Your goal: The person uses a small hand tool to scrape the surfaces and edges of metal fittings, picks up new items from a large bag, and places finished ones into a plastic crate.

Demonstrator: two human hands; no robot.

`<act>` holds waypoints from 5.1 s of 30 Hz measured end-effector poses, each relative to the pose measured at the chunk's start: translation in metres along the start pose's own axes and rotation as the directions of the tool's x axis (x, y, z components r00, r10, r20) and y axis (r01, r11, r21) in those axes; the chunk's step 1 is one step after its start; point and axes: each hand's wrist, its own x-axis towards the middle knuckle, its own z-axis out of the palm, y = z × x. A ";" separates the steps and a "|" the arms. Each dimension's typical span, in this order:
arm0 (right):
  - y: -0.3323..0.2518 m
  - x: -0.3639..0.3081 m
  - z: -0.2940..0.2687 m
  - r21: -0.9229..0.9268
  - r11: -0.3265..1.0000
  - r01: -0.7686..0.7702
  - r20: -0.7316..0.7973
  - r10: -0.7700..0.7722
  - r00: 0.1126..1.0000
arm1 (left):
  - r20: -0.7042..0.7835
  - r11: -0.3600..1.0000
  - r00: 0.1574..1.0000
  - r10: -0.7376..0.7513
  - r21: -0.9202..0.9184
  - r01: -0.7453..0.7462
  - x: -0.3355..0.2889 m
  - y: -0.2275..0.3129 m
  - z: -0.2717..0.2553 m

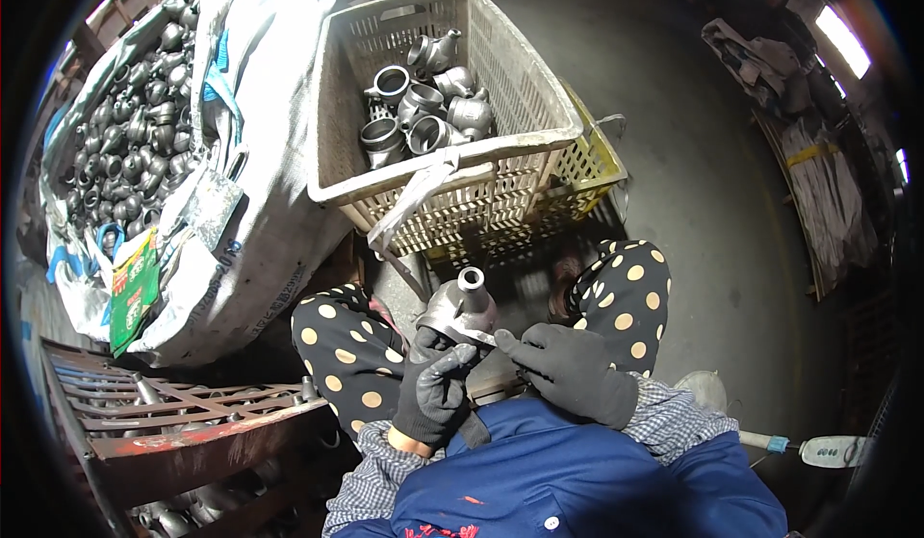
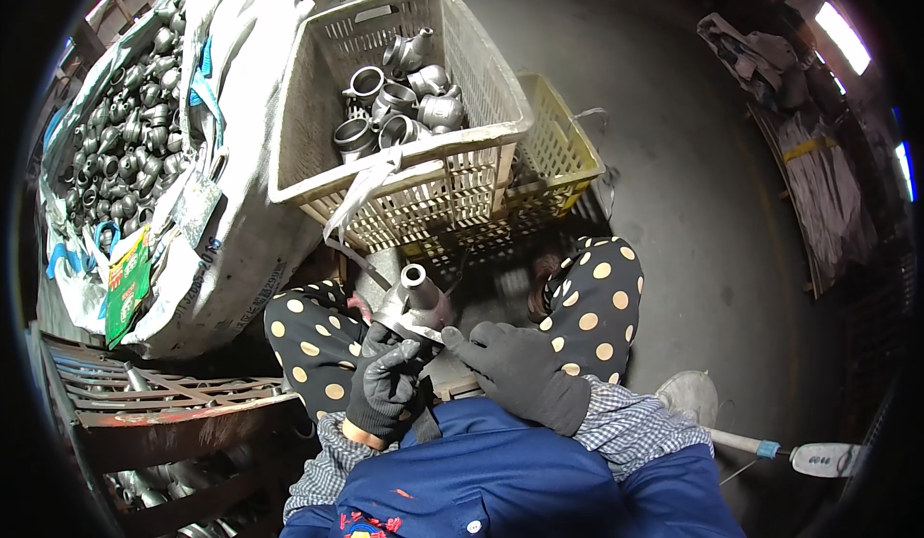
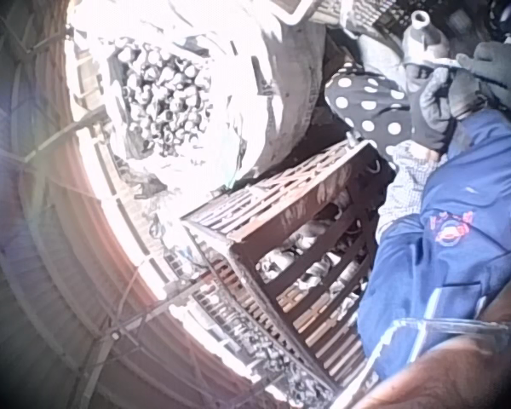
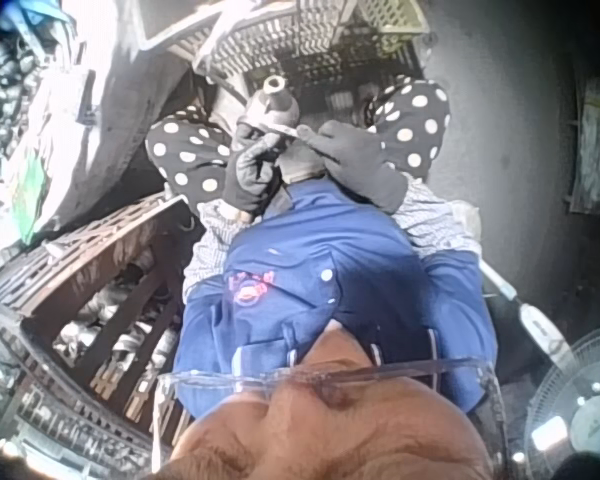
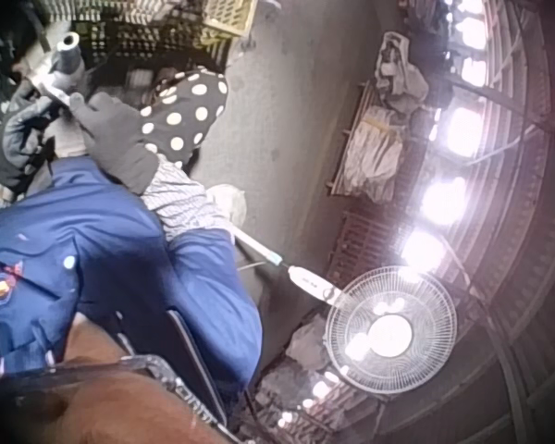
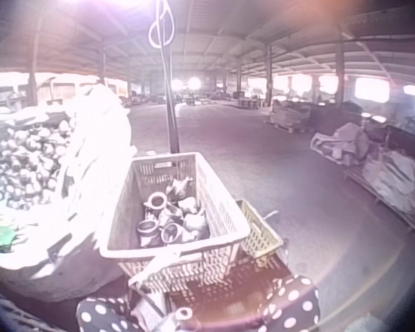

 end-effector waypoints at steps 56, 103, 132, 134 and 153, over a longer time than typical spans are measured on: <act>0.000 0.006 0.002 0.107 0.994 -0.003 -0.114 0.015 0.993 | 0.108 0.893 0.978 0.177 0.400 -0.206 -0.007 0.001 -0.012; 0.033 0.044 -0.010 0.639 0.767 0.066 -0.137 0.029 0.990 | -0.010 0.768 0.973 -0.230 0.612 0.187 -0.001 0.016 0.001; 0.012 0.038 0.006 0.822 0.570 0.005 -0.312 0.443 0.841 | 0.059 0.830 0.947 -0.316 -0.467 0.306 0.004 -0.048 -0.044; 0.005 0.037 0.018 0.825 0.563 0.052 -0.327 0.400 0.856 | 0.126 0.849 0.972 -0.199 -0.473 0.235 0.016 -0.050 -0.033; 0.016 0.053 0.013 0.879 0.444 -0.174 0.052 0.274 0.960 | 0.184 0.624 0.922 -0.340 -0.690 0.368 0.016 -0.023 -0.030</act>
